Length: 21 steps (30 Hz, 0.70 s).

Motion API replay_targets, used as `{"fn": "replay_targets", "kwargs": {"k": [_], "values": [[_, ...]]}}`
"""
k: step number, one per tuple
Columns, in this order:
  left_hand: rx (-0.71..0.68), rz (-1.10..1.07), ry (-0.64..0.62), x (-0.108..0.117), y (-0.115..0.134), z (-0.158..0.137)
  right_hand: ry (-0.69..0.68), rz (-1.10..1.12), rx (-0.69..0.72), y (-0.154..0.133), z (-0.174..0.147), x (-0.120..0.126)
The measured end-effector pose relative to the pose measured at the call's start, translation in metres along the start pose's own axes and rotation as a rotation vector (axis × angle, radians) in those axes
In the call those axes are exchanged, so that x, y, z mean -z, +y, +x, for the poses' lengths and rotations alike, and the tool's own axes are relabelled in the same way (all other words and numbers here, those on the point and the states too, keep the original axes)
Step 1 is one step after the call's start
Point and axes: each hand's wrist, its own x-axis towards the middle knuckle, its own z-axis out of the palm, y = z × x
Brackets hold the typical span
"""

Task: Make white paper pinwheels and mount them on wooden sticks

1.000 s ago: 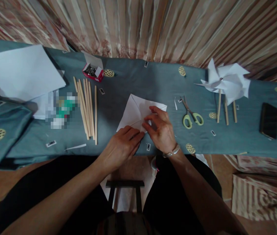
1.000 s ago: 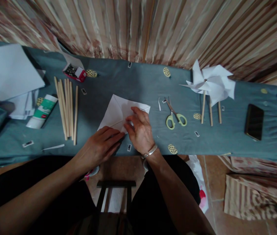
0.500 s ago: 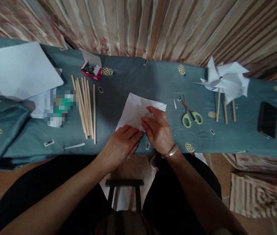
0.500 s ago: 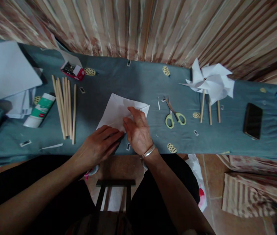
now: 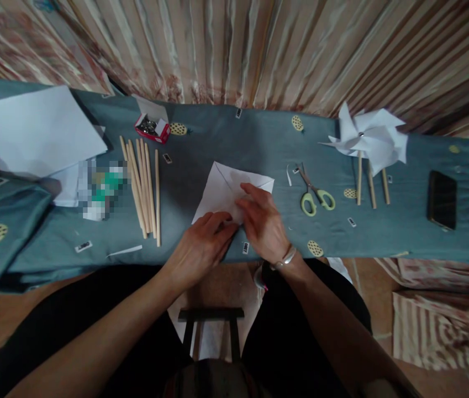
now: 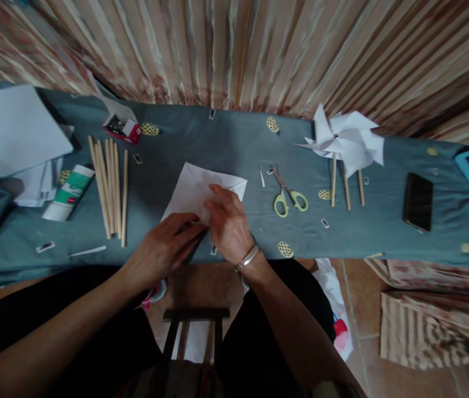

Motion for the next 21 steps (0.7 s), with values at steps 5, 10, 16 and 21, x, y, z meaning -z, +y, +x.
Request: {"fn": "replay_targets", "kwargs": {"k": [5,10,16,21], "values": [[-0.010,0.012,-0.020,-0.001,-0.001,0.001,0.073,0.003,-0.125,0.033,0.023,0.012],[-0.035,0.043,0.006,0.002,-0.006,0.001,-0.021,-0.120,-0.138,0.055,0.040,0.009],[-0.027,0.105,0.048,0.013,-0.027,0.002,-0.001,-0.134,-0.154,0.055,0.033,0.021],[0.045,0.092,0.043,0.024,-0.041,0.002,-0.018,-0.053,-0.253,0.051,0.023,0.029]]}}
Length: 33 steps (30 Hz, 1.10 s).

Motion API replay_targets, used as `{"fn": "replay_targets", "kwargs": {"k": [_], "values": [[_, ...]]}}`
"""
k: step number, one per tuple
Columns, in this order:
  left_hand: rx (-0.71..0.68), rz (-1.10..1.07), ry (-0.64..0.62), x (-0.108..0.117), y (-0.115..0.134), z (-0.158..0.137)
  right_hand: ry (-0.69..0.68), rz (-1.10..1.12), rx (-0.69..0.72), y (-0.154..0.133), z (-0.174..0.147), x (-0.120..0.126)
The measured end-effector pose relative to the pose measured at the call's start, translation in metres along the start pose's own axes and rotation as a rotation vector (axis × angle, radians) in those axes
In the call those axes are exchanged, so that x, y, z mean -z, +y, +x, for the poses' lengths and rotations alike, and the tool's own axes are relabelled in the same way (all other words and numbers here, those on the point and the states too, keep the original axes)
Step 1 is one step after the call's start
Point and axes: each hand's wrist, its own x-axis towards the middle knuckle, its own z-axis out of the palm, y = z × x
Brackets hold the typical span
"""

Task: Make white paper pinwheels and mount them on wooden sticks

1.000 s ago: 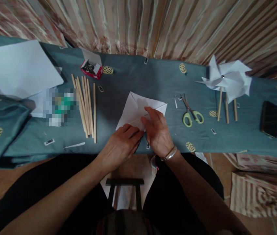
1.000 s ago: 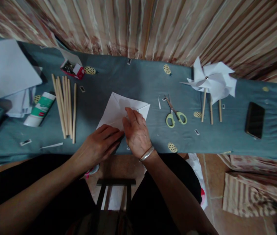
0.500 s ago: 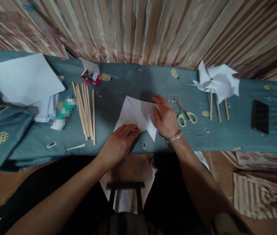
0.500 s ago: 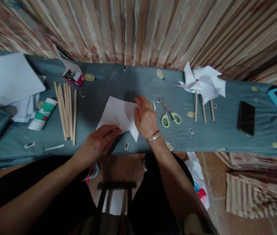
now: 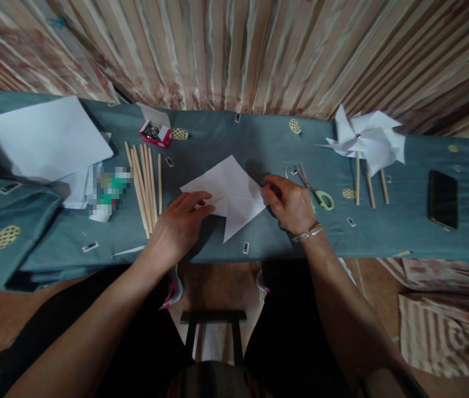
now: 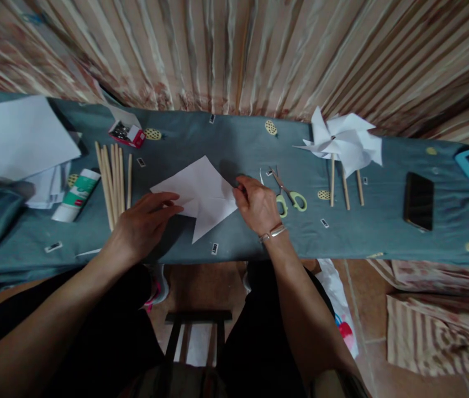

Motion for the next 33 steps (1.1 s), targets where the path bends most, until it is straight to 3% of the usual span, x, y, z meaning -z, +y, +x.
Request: {"fn": "replay_targets", "kwargs": {"k": [6,10,14,19,28,33], "values": [[0.072,0.018,0.055,0.005,-0.009,0.004,-0.095,0.046,-0.116,-0.009,-0.013,0.004],[0.051,0.040,0.137,0.004,0.001,0.008,-0.138,0.065,-0.118,-0.015,-0.020,0.005],[-0.110,0.025,0.028,-0.006,0.025,0.008,-0.125,0.071,-0.121,-0.017,-0.023,0.006],[-0.097,0.126,-0.140,-0.016,0.043,0.011,-0.089,0.040,-0.128,-0.016,-0.023,0.008],[-0.119,0.215,-0.167,-0.013,0.048,0.013,-0.062,0.094,-0.119,-0.014,-0.023,0.012],[-0.127,0.210,-0.169,-0.012,0.048,0.013,-0.071,0.232,-0.162,-0.008,-0.023,0.012]]}}
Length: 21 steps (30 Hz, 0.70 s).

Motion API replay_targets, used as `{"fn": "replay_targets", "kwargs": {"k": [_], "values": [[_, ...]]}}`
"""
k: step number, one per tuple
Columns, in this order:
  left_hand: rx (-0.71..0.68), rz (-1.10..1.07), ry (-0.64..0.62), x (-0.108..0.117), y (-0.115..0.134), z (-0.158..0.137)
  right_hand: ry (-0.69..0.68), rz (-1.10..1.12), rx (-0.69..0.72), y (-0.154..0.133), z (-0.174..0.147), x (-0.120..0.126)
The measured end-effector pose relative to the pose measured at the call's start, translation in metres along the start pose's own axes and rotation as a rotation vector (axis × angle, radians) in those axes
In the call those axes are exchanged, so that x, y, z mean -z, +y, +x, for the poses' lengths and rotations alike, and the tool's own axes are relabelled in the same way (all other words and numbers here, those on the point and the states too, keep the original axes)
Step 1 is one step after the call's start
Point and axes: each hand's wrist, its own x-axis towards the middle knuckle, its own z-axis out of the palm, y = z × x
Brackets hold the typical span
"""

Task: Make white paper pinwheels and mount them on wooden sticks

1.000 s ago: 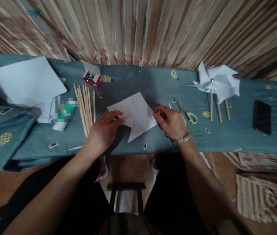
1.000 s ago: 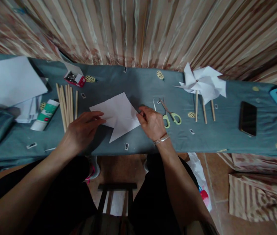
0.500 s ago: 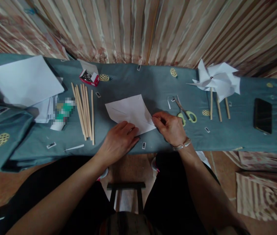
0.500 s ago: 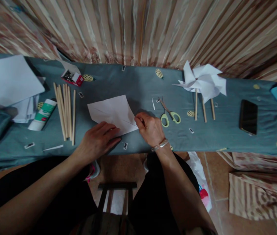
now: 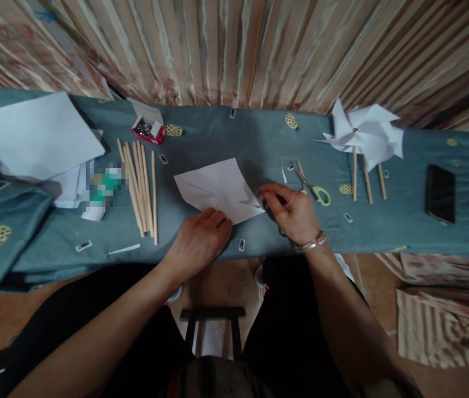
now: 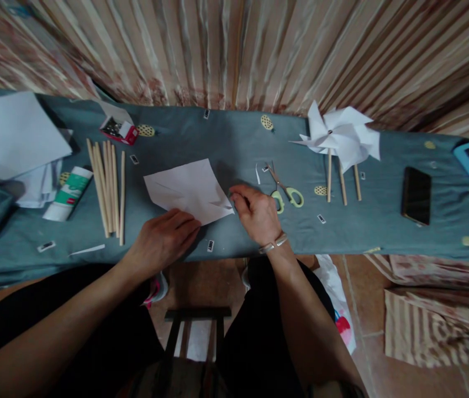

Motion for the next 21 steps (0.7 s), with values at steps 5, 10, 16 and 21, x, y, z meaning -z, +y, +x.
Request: {"fn": "replay_targets", "kwargs": {"k": [5,10,16,21], "values": [[0.012,-0.048,0.027,0.002,-0.001,-0.002,-0.120,0.189,0.033,0.006,0.001,0.002],[-0.032,-0.133,0.059,0.006,0.001,-0.011,-0.352,0.396,0.080,0.002,-0.002,0.012],[-0.054,-0.174,0.057,0.006,0.003,-0.018,-0.391,0.471,0.082,-0.001,-0.006,0.012],[-0.082,-0.140,0.024,0.004,0.006,-0.018,-0.291,0.415,0.086,0.000,-0.007,-0.008]]}}
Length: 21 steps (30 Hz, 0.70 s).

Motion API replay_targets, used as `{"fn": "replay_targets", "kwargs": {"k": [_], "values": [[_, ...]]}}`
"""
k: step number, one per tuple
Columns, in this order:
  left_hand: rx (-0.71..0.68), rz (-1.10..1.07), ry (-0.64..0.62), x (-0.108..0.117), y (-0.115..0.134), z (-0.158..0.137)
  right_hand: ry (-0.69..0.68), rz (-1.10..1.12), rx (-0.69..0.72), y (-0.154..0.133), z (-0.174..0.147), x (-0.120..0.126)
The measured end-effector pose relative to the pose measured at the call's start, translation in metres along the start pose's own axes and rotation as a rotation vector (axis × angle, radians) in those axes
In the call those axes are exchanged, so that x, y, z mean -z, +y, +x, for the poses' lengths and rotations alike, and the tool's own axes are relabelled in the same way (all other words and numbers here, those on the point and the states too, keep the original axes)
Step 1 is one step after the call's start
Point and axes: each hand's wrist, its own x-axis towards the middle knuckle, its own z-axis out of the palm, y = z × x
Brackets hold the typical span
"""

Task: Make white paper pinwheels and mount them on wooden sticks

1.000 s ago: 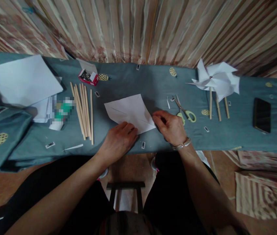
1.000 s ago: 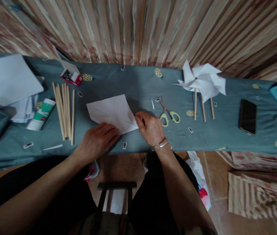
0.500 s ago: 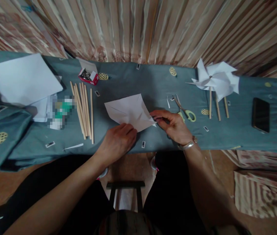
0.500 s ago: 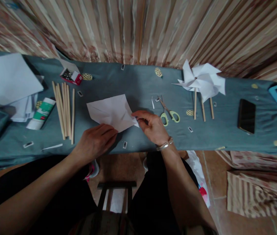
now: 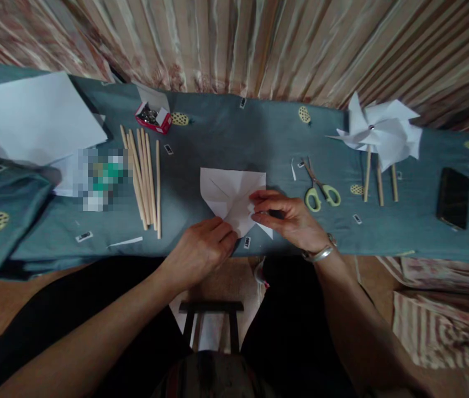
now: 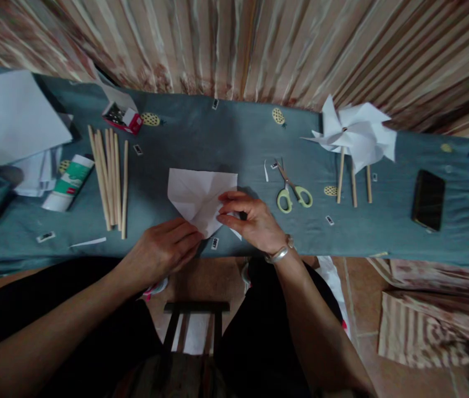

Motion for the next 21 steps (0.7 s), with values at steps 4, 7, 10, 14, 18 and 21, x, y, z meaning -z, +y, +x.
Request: {"fn": "replay_targets", "kwargs": {"k": [4,7,10,14,18,21], "values": [[0.004,-0.002,-0.013,-0.001,0.002,-0.001,0.101,-0.146,0.021,-0.001,0.003,-0.015],[0.013,-0.027,-0.024,-0.002,0.003,-0.002,0.138,-0.225,0.049,-0.005,0.004,-0.023],[0.021,-0.040,-0.029,-0.001,0.004,-0.002,0.172,-0.269,0.075,-0.006,0.005,-0.029],[0.024,-0.019,-0.050,0.000,0.003,-0.003,0.213,-0.307,0.105,-0.003,0.006,-0.035],[0.021,-0.007,-0.057,0.000,0.003,-0.003,0.230,-0.367,0.130,-0.002,0.007,-0.038],[0.021,-0.002,-0.046,-0.001,0.002,-0.004,0.241,-0.399,0.142,-0.002,0.007,-0.039]]}}
